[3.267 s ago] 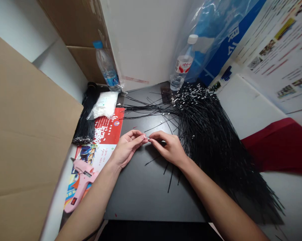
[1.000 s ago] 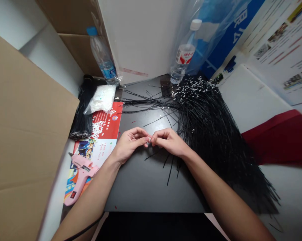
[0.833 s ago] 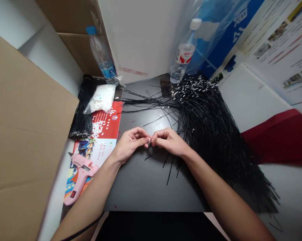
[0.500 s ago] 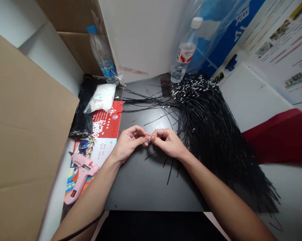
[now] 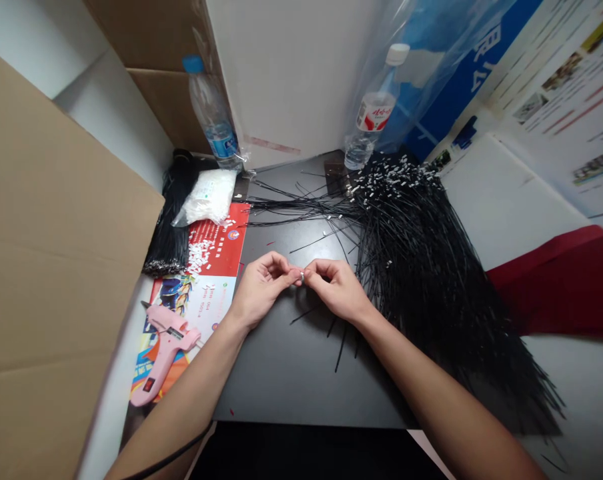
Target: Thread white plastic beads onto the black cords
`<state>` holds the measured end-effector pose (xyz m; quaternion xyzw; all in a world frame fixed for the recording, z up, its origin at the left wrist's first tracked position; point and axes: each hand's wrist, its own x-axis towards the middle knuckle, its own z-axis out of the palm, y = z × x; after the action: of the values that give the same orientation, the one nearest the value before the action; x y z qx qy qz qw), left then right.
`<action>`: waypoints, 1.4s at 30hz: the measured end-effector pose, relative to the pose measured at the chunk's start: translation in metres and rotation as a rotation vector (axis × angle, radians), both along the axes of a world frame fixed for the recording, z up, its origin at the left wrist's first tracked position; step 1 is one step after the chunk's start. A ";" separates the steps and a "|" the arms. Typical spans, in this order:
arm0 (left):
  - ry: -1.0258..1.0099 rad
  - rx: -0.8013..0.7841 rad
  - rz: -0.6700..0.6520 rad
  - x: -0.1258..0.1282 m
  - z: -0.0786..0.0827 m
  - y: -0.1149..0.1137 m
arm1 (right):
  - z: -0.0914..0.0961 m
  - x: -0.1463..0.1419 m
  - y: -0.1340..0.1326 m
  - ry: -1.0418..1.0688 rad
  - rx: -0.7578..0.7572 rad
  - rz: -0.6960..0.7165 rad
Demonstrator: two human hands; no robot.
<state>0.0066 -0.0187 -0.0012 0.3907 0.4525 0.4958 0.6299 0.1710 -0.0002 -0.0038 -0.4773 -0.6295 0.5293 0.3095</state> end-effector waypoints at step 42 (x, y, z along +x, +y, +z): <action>0.066 -0.026 0.094 0.001 -0.001 0.007 | -0.002 0.018 0.007 -0.223 0.502 0.050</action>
<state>0.0077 -0.0121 -0.0022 0.3769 0.4972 0.5057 0.5958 0.1891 0.0068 -0.0053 -0.4255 -0.7826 0.3083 0.3337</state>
